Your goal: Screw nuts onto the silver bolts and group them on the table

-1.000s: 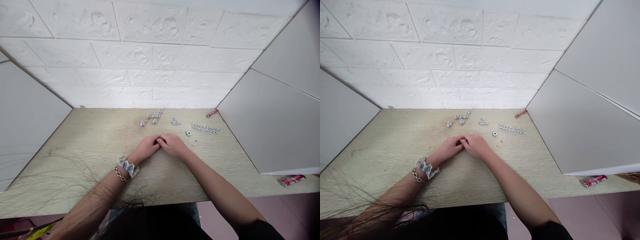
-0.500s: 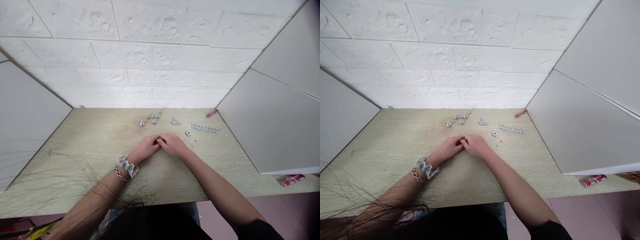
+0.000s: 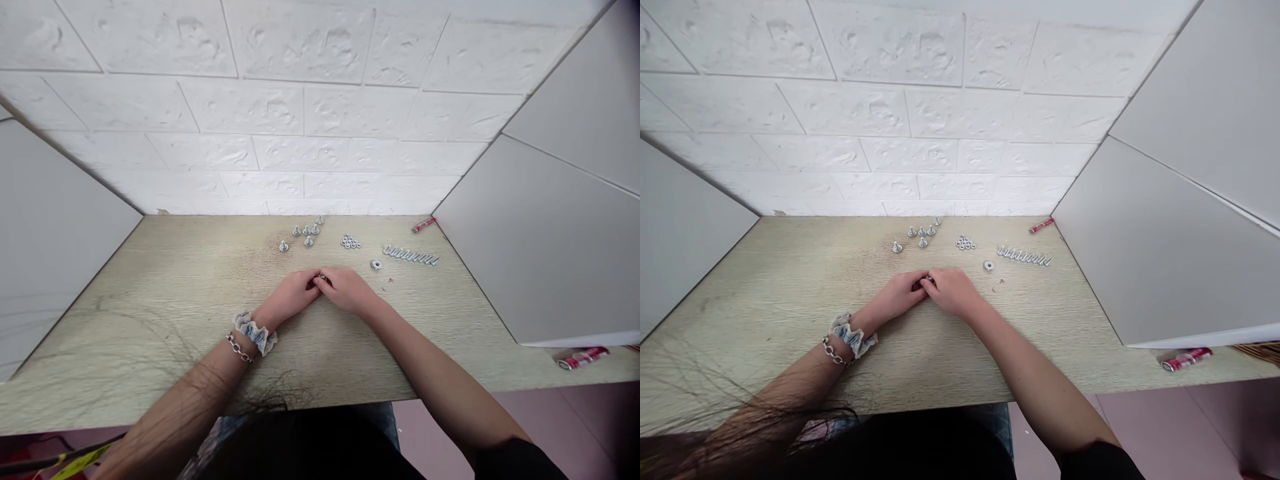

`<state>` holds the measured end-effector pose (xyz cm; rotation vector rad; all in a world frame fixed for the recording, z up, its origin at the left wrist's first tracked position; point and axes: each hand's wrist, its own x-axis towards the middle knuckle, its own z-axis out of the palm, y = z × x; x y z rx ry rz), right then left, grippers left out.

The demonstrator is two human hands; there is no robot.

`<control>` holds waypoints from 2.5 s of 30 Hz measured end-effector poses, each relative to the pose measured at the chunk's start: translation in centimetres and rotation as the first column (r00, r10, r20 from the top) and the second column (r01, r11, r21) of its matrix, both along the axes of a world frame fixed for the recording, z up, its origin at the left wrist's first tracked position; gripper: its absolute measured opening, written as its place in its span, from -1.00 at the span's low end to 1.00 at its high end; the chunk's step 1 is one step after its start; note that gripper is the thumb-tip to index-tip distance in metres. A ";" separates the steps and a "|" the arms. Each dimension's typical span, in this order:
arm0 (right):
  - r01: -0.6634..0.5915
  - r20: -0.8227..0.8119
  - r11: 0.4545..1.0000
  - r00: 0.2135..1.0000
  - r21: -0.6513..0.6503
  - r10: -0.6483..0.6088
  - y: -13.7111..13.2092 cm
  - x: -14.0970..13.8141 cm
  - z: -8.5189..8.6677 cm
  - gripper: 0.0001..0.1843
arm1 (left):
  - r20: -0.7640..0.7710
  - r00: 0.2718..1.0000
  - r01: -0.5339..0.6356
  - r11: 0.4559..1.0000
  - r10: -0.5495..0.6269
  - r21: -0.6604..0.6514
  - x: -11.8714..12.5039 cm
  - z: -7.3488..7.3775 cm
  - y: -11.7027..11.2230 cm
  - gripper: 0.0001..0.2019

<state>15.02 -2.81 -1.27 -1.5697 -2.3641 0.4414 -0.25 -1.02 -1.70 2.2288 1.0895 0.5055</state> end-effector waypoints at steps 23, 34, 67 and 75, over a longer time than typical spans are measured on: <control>0.147 0.025 0.989 0.989 -0.020 -0.146 0.0 -0.2 0.0 -0.73 | 0.042 0.999 -0.013 0.999 0.015 -0.048 0.0 0.1 0.0 -0.64; 0.119 -0.145 0.992 0.983 0.030 -0.113 -0.2 -0.2 -0.2 -0.84 | 0.059 0.993 -0.103 0.993 0.106 -0.052 0.0 -0.2 0.1 -0.64; 0.120 0.018 0.990 0.993 -0.070 -0.119 0.2 0.3 0.2 -0.57 | 0.072 0.991 -0.097 0.976 0.113 -0.196 -0.3 0.2 0.3 -0.73; 0.198 -0.075 0.980 0.977 -0.027 -0.200 0.2 0.1 0.4 -0.66 | 0.060 0.992 -0.099 0.973 0.114 -0.207 -0.3 0.3 0.5 -0.73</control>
